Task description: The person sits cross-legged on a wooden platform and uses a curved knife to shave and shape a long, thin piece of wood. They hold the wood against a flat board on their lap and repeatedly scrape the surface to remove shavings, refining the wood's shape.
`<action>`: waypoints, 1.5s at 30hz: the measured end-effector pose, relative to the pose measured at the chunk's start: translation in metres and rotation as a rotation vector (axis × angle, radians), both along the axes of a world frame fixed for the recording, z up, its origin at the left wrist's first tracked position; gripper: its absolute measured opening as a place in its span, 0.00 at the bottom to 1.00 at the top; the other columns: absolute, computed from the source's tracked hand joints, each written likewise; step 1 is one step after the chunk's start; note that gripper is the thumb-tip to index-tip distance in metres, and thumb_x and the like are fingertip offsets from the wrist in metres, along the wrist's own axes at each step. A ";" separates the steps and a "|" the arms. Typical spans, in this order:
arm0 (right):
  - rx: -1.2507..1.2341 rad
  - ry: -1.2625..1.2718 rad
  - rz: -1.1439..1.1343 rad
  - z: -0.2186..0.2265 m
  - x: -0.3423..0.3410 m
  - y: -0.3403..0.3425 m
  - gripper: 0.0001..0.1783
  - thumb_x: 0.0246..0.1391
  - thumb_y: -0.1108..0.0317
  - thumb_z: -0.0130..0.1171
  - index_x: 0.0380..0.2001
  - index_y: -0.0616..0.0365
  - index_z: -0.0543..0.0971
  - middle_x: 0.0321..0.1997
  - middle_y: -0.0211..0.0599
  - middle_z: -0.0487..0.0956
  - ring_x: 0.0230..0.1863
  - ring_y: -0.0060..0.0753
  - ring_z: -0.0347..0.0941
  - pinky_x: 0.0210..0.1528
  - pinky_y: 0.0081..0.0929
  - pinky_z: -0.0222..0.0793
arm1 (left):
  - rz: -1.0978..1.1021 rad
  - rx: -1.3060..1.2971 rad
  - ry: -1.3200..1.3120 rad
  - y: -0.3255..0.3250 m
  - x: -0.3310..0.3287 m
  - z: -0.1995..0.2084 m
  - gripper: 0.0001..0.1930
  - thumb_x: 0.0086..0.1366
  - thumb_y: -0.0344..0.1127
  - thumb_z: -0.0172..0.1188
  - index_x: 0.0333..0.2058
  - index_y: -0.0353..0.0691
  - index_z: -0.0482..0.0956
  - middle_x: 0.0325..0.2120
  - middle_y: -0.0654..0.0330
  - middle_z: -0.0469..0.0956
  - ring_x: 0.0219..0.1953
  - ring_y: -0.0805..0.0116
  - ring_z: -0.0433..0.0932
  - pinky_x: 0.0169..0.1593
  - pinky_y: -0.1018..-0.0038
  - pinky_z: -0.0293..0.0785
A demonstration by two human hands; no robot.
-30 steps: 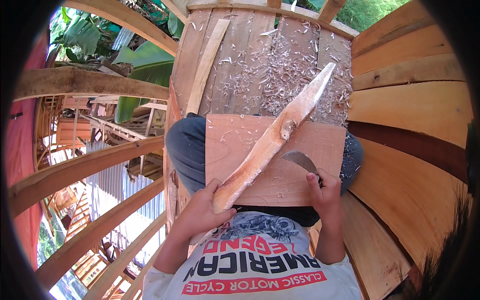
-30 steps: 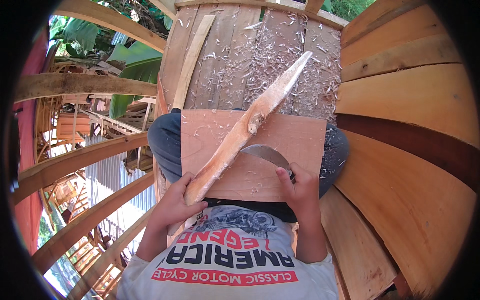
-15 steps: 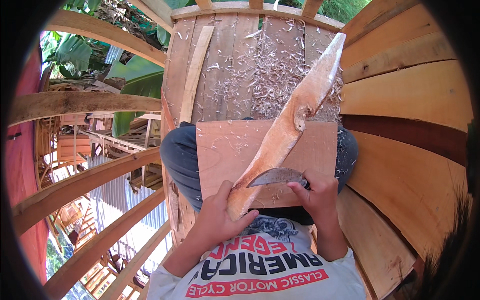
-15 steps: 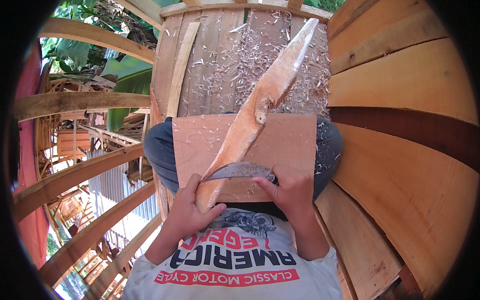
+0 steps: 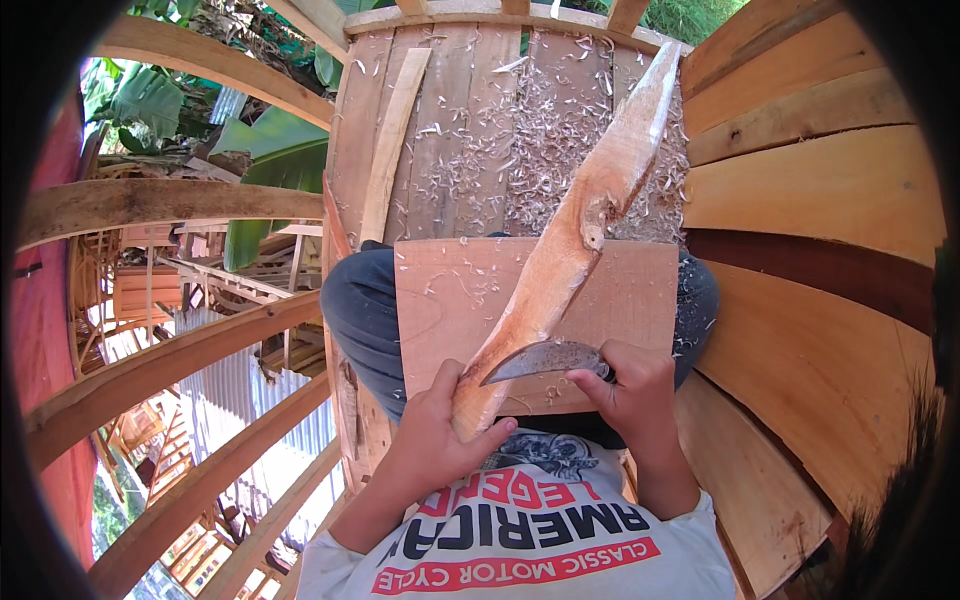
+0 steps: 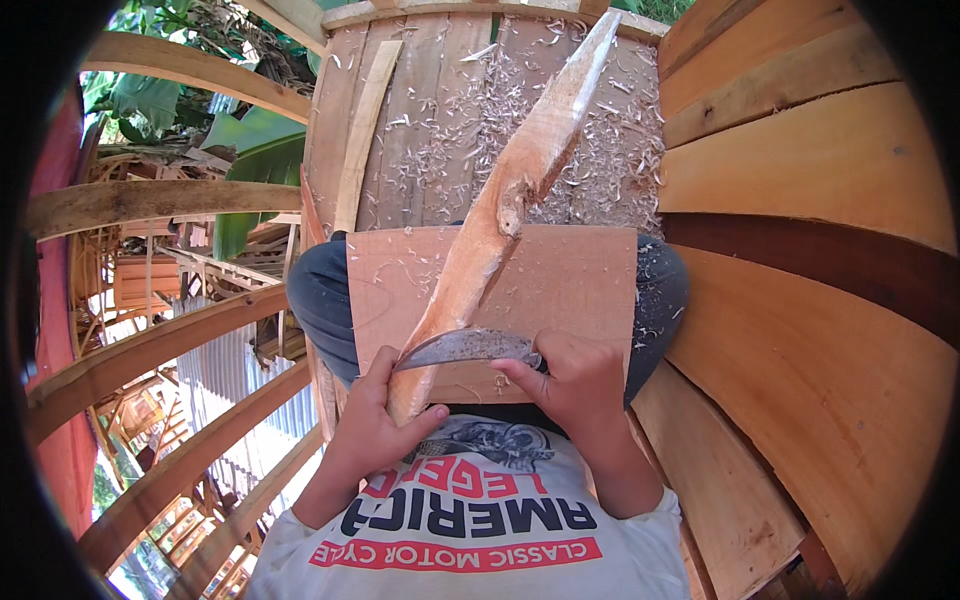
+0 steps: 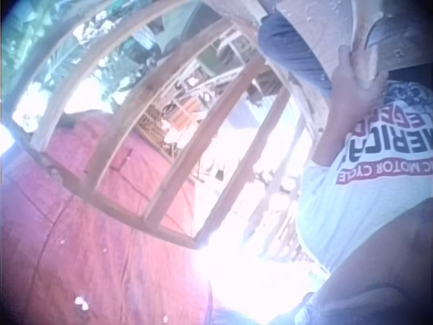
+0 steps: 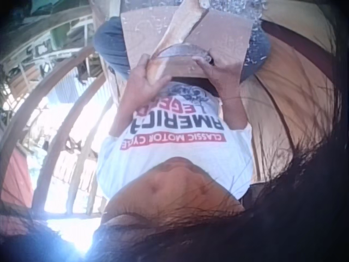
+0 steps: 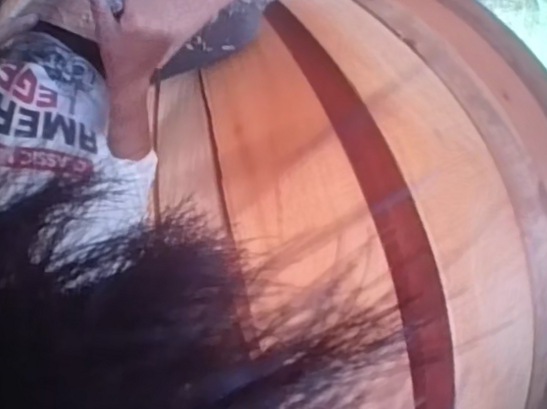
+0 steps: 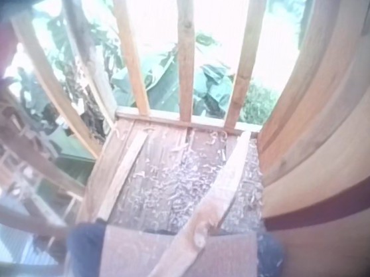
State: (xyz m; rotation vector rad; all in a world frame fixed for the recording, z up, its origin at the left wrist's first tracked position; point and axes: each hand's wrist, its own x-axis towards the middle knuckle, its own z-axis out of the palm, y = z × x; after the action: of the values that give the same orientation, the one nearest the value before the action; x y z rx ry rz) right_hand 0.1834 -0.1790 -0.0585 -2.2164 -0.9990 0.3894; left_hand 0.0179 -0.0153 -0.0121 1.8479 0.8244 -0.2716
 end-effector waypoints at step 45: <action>0.037 -0.173 -0.116 -0.002 0.019 -0.012 0.30 0.42 0.41 0.66 0.13 0.58 0.69 0.12 0.42 0.66 0.15 0.47 0.67 0.17 0.33 0.59 | 0.002 0.073 0.042 -0.010 -0.001 0.002 0.28 0.51 0.46 0.68 0.43 0.34 0.67 0.28 0.46 0.77 0.31 0.53 0.80 0.34 0.66 0.73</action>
State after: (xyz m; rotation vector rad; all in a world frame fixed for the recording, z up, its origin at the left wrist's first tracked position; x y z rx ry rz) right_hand 0.2024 -0.1908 -0.0602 -2.2910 -0.9525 0.1282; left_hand 0.0173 -0.0249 -0.0096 1.9150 0.8752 -0.2825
